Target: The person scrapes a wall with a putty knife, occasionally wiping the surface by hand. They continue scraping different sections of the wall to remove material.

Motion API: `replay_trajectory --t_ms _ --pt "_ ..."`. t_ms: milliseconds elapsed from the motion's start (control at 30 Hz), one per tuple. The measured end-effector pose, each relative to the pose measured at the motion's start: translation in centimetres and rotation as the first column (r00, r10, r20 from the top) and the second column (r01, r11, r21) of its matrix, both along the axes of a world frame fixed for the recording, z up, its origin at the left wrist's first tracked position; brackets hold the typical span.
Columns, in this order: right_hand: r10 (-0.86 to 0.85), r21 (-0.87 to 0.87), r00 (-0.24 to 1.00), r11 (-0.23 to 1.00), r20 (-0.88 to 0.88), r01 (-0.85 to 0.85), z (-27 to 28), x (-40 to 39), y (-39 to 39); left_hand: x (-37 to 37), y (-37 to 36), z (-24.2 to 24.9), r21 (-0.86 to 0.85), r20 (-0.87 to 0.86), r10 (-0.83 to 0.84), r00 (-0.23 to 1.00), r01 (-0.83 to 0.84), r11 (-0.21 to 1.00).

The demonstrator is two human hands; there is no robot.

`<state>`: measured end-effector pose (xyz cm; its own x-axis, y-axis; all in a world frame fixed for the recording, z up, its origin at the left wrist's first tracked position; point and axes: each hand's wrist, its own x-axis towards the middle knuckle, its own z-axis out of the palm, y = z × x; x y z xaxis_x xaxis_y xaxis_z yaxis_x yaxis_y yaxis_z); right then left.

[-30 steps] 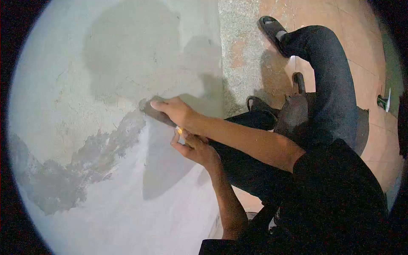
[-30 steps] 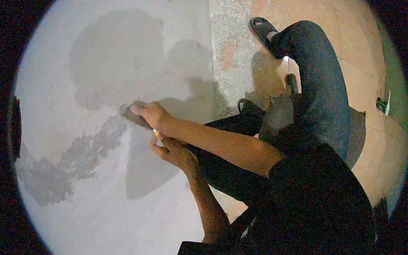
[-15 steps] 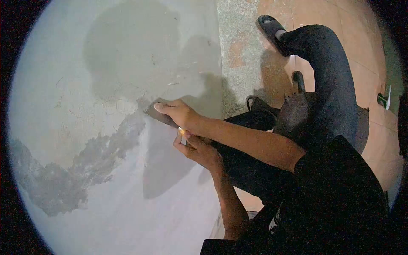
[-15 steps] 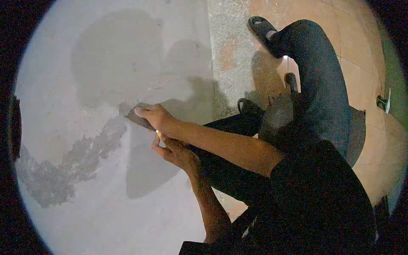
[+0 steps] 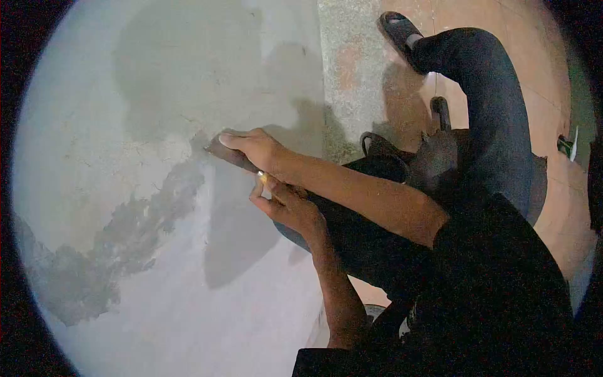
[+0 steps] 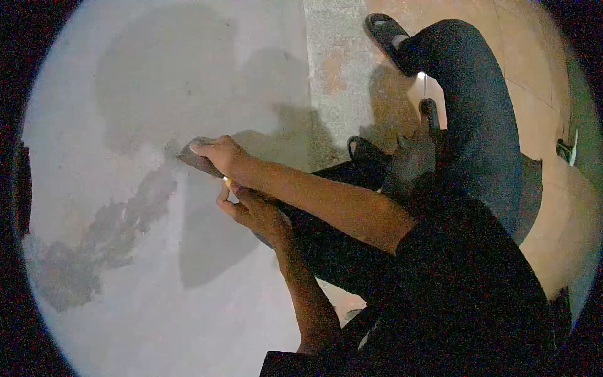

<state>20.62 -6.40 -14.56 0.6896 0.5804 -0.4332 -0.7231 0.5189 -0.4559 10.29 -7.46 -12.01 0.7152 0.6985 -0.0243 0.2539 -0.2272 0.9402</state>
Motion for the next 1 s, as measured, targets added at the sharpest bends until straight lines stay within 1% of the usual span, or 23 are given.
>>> replay_trajectory --t_ms 100,133,167,233,267,333,367,400,433,500,533,567,600,633,667,700,767,800,833,900,933,967,1000 --pt "-0.067 -0.004 0.998 0.998 -0.018 0.067 0.6 -0.4 0.5 -0.1 0.2 0.5 0.027 -0.023 0.018 1.0 -0.018 0.999" --pt "-0.049 0.146 0.989 0.987 -0.137 0.069 2.1 -0.7 -0.9 -0.4 0.3 0.9 0.034 -0.015 0.02 1.0 -0.02 0.999" --pt "-0.048 0.155 0.991 0.986 -0.128 0.068 1.9 -0.9 -0.1 -0.6 0.4 1.1 0.075 -0.045 -0.002 0.999 0.005 0.997" --pt "-0.161 0.085 0.987 0.984 0.027 0.158 1.5 -0.9 0.3 -0.7 0.4 1.0 0.111 -0.059 -0.032 0.998 0.038 0.993" --pt "-0.115 0.05 0.99 0.993 0.081 0.111 0.9 -1.2 0.1 -0.8 0.4 0.8 0.095 -0.052 -0.037 0.998 0.042 0.995" --pt "-0.086 0.044 0.994 0.996 0.068 0.083 0.8 -0.5 -0.2 -0.7 0.4 0.4 0.075 -0.048 -0.039 0.998 0.043 0.996" --pt "-0.052 0.043 0.998 0.998 0.04 0.05 0.4 -0.3 -0.2 -0.7 0.7 0.1 0.079 -0.085 -0.05 0.995 0.056 0.995" --pt "0.076 -0.004 0.995 0.997 0.066 -0.076 -0.3 0.0 -0.4 -0.9 0.8 -0.1 0.08 -0.13 -0.059 0.99 0.069 0.994" --pt "0.08 -0.004 0.996 0.997 0.05 -0.08 -0.4 -0.8 0.0 -1.4 0.8 -0.2 0.077 -0.146 -0.055 0.988 0.067 0.995" --pt "-0.122 0.077 0.99 0.989 -0.067 0.127 0.5 -1.6 0.6 -1.2 0.5 -0.1 0.047 -0.049 0.008 0.999 -0.006 0.999" --pt "-0.33 0.068 0.935 0.944 0.132 0.323 -0.1 -1.9 1.9 -0.9 0.8 0.1 0.048 -0.04 0.009 0.999 -0.008 0.999" --pt "-0.324 0.067 0.935 0.946 0.141 0.318 -0.7 -1.6 2.7 -1.1 1.6 0.4 0.079 -0.094 -0.027 0.995 0.034 0.996" --pt "-0.214 0.079 0.973 0.975 0.084 0.208 -0.7 -1.2 2.6 -1.6 2.0 0.8 0.115 -0.153 -0.054 0.987 0.072 0.991" --pt "-0.105 0.095 0.994 0.99 0.02 0.102 0.2 -0.6 1.6 -1.5 2.2 0.6 0.119 -0.157 -0.049 0.986 0.068 0.991" --pt "-0.038 0.048 0.999 0.998 -0.038 0.04 1.1 -0.4 0.2 -1.0 2.1 0.1 0.112 -0.12 -0.037 0.992 0.05 0.992" --pt "-0.044 0.047 0.998 0.998 -0.045 0.046 0.9 -0.8 0.1 -0.6 1.8 -0.3 0.101 -0.086 -0.029 0.996 0.038 0.994" --pt "-0.221 0.04 0.972 0.975 0.083 0.218 0.3 -1.8 0.5 -1.9 1.5 -0.7 0.098 -0.09 -0.035 0.995 0.044 0.994" --pt "-0.228 -0.02 0.97 0.973 0.081 0.231 0.7 -2.0 0.8 -2.0 1.4 -0.5 0.1 -0.084 -0.033 0.996 0.042 0.994" --pt "-0.229 -0.02 0.969 0.973 0.089 0.232 0.7 -1.9 1.0 -2.0 1.7 -0.2 0.099 -0.075 -0.035 0.997 0.042 0.994" --pt "-0.126 -0.05 0.992 0.991 -0.013 0.126 0.5 -1.1 0.5 -1.5 1.7 0.4 0.072 -0.142 -0.083 0.986 0.094 0.993" --pt "-0.055 0.019 0.997 0.998 -0.055 0.056 0.7 -0.2 -0.3 -0.2 1.1 0.7 0.069 -0.051 -0.106 0.993 0.109 0.992" --pt "-0.053 0.019 0.997 0.998 -0.064 0.055 0.3 -0.4 0.1 -0.4 1.2 0.5 0.068 -0.06 -0.104 0.993 0.108 0.992" --pt "-0.105 0.013 0.994 0.994 -0.017 0.106 0.5 -0.6 0.2 -0.6 1.2 0.3 0.079 -0.084 -0.064 0.994 0.071 0.994"
